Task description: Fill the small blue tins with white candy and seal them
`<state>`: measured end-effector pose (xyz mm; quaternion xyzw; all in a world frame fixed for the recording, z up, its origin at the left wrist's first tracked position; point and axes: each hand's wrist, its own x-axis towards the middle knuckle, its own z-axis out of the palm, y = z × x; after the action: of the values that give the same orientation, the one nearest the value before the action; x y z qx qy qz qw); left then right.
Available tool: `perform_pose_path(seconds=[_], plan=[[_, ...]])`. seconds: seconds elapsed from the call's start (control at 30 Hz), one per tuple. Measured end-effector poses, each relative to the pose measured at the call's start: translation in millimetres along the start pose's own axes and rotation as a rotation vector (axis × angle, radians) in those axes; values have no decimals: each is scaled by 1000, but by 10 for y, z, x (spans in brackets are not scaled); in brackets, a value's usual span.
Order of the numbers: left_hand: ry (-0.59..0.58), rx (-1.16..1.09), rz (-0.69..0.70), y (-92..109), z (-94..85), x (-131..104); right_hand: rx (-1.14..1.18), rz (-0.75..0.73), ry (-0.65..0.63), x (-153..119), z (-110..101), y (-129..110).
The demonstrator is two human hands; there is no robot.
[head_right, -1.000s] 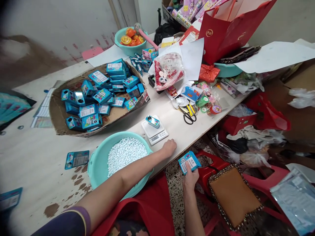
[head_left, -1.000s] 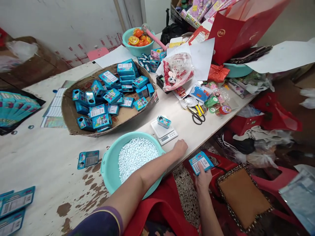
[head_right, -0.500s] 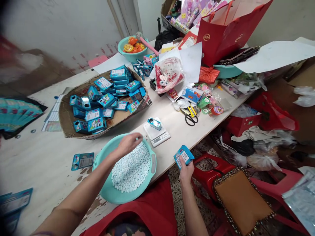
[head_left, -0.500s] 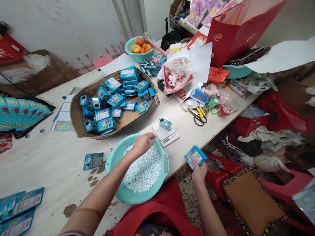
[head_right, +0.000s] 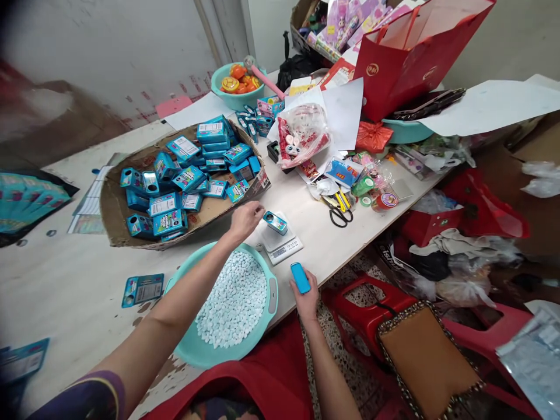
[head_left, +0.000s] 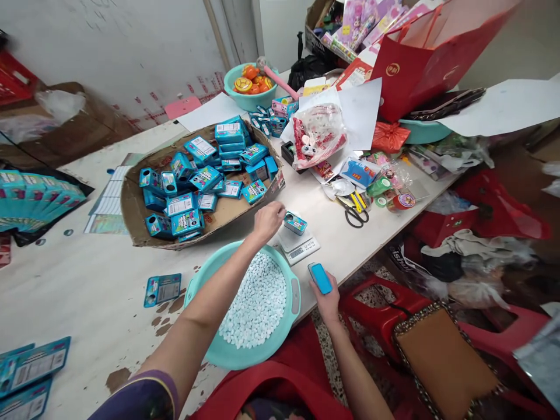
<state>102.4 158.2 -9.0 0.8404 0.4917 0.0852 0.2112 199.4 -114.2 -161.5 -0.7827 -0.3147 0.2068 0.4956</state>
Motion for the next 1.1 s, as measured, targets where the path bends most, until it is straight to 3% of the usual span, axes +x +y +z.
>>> perform_pose_path(seconds=[0.07,0.13,0.2,0.27,0.37,0.57,0.7,0.8,0.93,1.0,1.1], plan=[[-90,-11,54,-126,-206,-231,-21,-1,-16,-18,-26,-3],[-345,-2,136,-294,-410,-494,-35,2,-26,-13,-58,-14],[-466,12,120,-458,-555,-726,-43,2,-38,0,-81,-27],[-425,-4,27,-577,-609,-883,-55,5,-41,7,-94,-40],[-346,-54,-85,-652,-543,-973,-84,1,-41,-22,-125,-59],[-283,-137,-9,-605,-298,-855,-92,-47,-104,-213,-393,-47],[-178,-180,29,-475,-148,-562,-11,-129,0,-208,-594,-91],[-130,-170,182,-304,46,-209,-26,-182,139,-47,-635,-266],[-253,-226,373,-86,261,158,-104,-217,173,244,-524,-706],[-263,-296,389,-28,248,114,-125,-269,127,368,-434,-972],[-209,-495,411,-22,93,-323,-182,-357,-5,478,-317,-1338]])
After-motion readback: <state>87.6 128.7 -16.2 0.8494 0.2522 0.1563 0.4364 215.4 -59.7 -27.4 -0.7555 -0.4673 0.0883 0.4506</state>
